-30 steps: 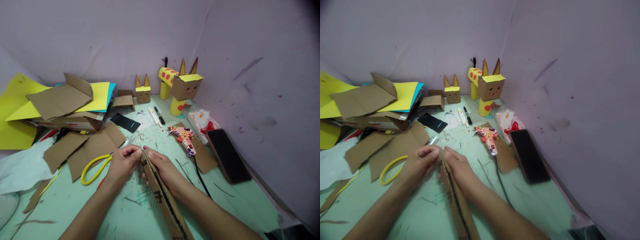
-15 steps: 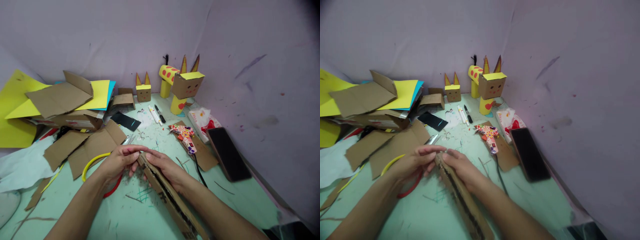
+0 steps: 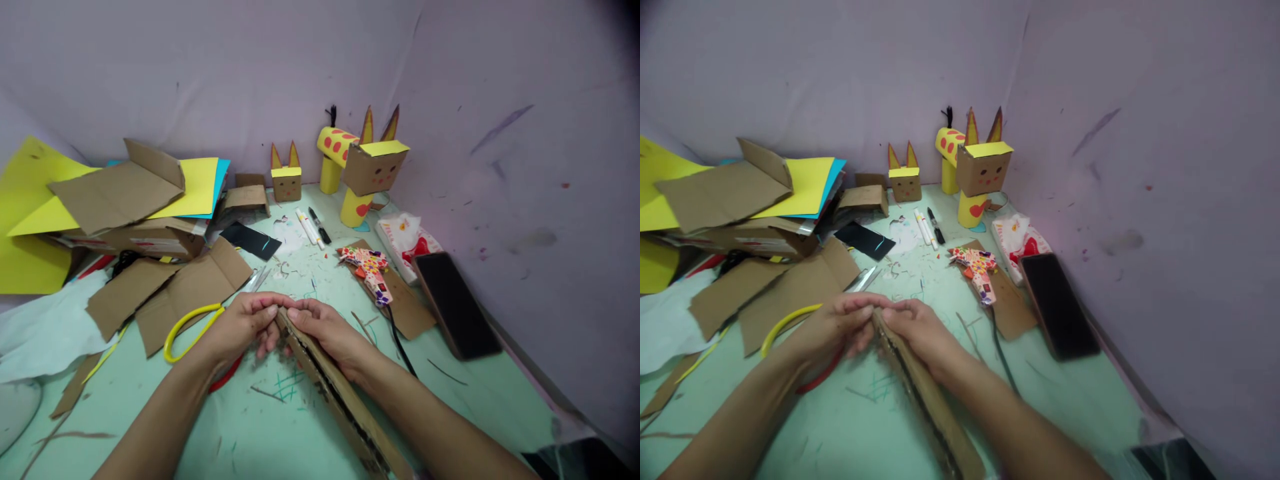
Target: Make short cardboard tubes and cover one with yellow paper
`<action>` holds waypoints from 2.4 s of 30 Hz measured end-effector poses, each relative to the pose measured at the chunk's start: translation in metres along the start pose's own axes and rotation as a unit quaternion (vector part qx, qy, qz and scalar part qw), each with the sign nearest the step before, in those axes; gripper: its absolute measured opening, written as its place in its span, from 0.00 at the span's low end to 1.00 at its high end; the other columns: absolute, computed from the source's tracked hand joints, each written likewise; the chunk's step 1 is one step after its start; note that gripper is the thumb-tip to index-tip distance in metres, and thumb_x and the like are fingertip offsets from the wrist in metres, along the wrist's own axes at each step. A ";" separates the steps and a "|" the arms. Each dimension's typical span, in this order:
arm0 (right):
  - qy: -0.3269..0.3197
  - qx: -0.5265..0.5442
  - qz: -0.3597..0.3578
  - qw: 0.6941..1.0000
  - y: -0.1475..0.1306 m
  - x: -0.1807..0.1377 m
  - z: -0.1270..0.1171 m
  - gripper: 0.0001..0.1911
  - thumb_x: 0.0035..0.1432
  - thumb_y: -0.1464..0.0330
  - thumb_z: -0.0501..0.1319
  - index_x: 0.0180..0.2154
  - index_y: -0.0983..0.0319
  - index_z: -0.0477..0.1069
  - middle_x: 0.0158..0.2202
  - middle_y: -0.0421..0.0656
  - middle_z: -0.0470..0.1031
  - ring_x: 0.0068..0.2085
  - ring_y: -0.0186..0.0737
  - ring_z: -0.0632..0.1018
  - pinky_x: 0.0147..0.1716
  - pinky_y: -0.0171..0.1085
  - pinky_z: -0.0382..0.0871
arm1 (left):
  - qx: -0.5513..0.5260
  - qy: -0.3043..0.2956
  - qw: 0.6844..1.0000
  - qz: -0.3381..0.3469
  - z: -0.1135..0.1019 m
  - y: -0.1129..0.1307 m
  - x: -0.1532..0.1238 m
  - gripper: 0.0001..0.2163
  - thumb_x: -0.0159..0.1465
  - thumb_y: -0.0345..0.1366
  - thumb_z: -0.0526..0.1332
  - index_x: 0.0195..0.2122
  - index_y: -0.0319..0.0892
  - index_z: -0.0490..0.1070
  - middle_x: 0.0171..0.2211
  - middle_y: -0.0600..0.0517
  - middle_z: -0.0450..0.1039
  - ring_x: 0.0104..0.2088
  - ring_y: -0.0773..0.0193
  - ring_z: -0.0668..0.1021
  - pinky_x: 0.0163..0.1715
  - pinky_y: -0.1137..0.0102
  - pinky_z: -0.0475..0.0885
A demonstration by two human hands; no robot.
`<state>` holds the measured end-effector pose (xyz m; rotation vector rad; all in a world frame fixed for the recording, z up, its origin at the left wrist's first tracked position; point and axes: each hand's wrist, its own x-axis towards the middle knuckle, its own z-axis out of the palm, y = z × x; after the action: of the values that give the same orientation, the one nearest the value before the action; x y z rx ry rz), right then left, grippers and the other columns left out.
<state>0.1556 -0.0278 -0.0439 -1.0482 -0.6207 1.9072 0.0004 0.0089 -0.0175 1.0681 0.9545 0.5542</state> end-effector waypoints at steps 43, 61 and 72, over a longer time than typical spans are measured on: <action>0.054 0.249 -0.125 0.959 -0.015 -0.001 -0.004 0.15 0.46 0.68 0.65 0.39 0.64 0.71 0.26 0.38 0.73 0.23 0.33 0.74 0.23 0.32 0.71 | -0.078 0.085 0.993 -0.040 0.048 -0.023 -0.006 0.18 0.46 0.46 0.70 0.24 0.41 0.65 0.14 0.60 0.62 0.14 0.75 0.62 0.09 0.82 0.55; 0.041 0.280 -0.145 0.948 -0.011 -0.002 -0.002 0.15 0.48 0.68 0.64 0.40 0.65 0.72 0.27 0.39 0.72 0.24 0.32 0.73 0.22 0.31 0.70 | -0.098 0.049 0.991 -0.079 0.049 -0.026 -0.003 0.20 0.46 0.47 0.69 0.30 0.39 0.66 0.17 0.58 0.66 0.12 0.76 0.63 0.07 0.82 0.56; 0.048 0.278 -0.159 0.946 -0.011 -0.002 -0.002 0.16 0.47 0.69 0.65 0.41 0.64 0.71 0.28 0.38 0.72 0.23 0.31 0.72 0.21 0.29 0.70 | -0.076 0.058 0.992 -0.082 0.053 -0.025 -0.005 0.23 0.46 0.51 0.68 0.33 0.39 0.66 0.15 0.59 0.65 0.10 0.78 0.61 0.06 0.83 0.53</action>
<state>0.1622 -0.0241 -0.0360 -0.6259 -0.1569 1.5956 0.0427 -0.0306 -0.0297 0.8196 1.0741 0.5487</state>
